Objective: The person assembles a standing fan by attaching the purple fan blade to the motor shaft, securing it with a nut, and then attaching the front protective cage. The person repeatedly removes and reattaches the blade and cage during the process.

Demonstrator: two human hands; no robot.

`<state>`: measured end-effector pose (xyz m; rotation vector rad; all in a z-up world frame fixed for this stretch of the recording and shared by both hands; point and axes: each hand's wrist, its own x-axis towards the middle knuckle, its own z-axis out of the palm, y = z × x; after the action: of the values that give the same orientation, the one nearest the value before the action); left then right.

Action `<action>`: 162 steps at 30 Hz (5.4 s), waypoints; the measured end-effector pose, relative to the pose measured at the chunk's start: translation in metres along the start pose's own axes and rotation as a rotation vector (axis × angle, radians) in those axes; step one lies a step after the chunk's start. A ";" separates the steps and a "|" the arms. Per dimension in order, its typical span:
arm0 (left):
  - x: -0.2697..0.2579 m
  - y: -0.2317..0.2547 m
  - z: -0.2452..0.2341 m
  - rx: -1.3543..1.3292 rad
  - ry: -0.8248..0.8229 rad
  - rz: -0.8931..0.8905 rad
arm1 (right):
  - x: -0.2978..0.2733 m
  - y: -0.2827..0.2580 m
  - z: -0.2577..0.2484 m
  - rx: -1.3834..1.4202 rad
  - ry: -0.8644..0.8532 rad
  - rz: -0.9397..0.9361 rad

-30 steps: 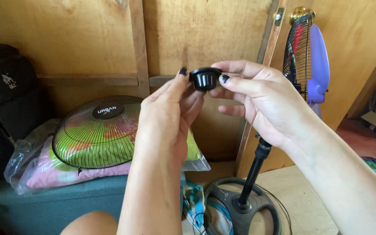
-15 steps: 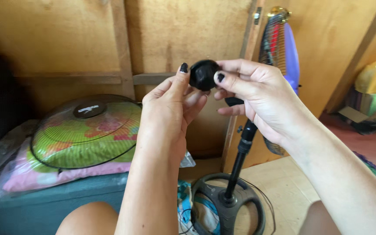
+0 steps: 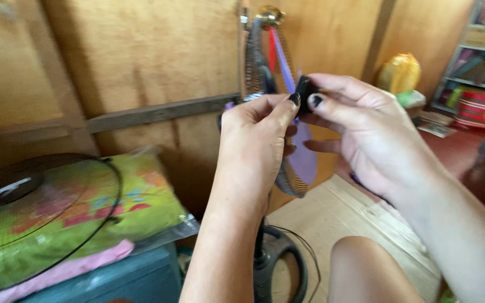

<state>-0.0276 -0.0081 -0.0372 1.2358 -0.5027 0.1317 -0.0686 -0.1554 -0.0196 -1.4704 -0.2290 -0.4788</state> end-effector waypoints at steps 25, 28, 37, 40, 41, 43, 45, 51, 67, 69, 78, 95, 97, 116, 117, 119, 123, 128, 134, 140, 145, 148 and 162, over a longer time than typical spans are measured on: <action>0.060 -0.041 -0.019 0.529 0.156 0.103 | 0.165 0.115 -0.119 -0.504 -0.047 -0.065; 0.058 -0.040 -0.016 0.529 0.162 0.063 | 0.166 0.112 -0.117 -0.504 -0.009 -0.047; 0.061 -0.048 -0.022 0.483 0.143 0.124 | 0.163 0.107 -0.110 -0.598 -0.030 0.003; 0.059 -0.047 -0.022 0.491 0.133 0.195 | 0.162 0.107 -0.106 -0.629 0.023 0.111; 0.057 -0.046 -0.022 0.477 0.127 0.181 | 0.163 0.108 -0.103 -0.676 0.055 0.162; 0.055 -0.044 -0.020 0.463 0.125 0.134 | 0.164 0.105 -0.103 -0.735 0.073 0.253; 0.053 -0.042 -0.018 0.462 0.134 0.068 | 0.165 0.099 -0.106 -0.758 0.045 0.333; 0.053 -0.036 -0.019 0.487 0.149 0.026 | 0.168 0.098 -0.121 -0.519 -0.146 0.176; 0.055 -0.043 -0.035 0.371 0.099 0.080 | 0.163 0.106 -0.115 -0.543 -0.090 0.178; 0.059 -0.045 -0.037 0.236 0.074 0.075 | 0.160 0.103 -0.112 -0.611 -0.194 0.050; 0.057 -0.042 -0.040 0.513 0.184 0.094 | 0.152 0.102 -0.097 -0.653 0.115 0.290; 0.054 -0.029 -0.048 0.508 0.148 0.088 | 0.155 0.097 -0.099 -0.578 0.135 0.326; 0.053 -0.026 -0.044 0.637 0.232 0.207 | 0.156 0.093 -0.098 -0.605 0.189 0.368; 0.040 -0.040 0.039 0.406 0.084 0.315 | 0.144 0.092 -0.106 -0.562 -0.097 0.240; 0.040 -0.040 0.039 0.400 0.080 0.283 | 0.142 0.092 -0.107 -0.528 -0.136 0.211; 0.041 -0.040 0.038 0.402 0.080 0.225 | 0.138 0.093 -0.102 -0.580 0.008 0.285; 0.043 -0.044 0.037 0.390 0.094 0.234 | 0.140 0.098 -0.094 -0.683 0.157 0.410; 0.040 -0.054 0.033 0.383 0.082 0.232 | 0.139 0.099 -0.098 -0.579 -0.010 0.221; 0.042 -0.059 0.032 0.343 0.070 0.144 | 0.138 0.089 -0.087 -0.705 0.119 0.340; 0.044 -0.063 0.028 0.352 0.091 0.136 | 0.138 0.094 -0.093 -0.637 -0.045 0.130; 0.045 -0.060 0.029 0.362 0.103 0.088 | 0.138 0.089 -0.086 -0.721 0.107 0.287; 0.044 -0.059 0.031 0.396 0.108 0.081 | 0.141 0.092 -0.087 -0.751 0.069 0.315; 0.045 -0.050 0.037 0.396 0.123 -0.033 | 0.148 0.095 -0.096 -0.627 0.059 0.339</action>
<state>0.0193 -0.0668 -0.0529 1.6112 -0.3580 0.2876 0.0913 -0.2722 -0.0500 -2.0541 0.2411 -0.3271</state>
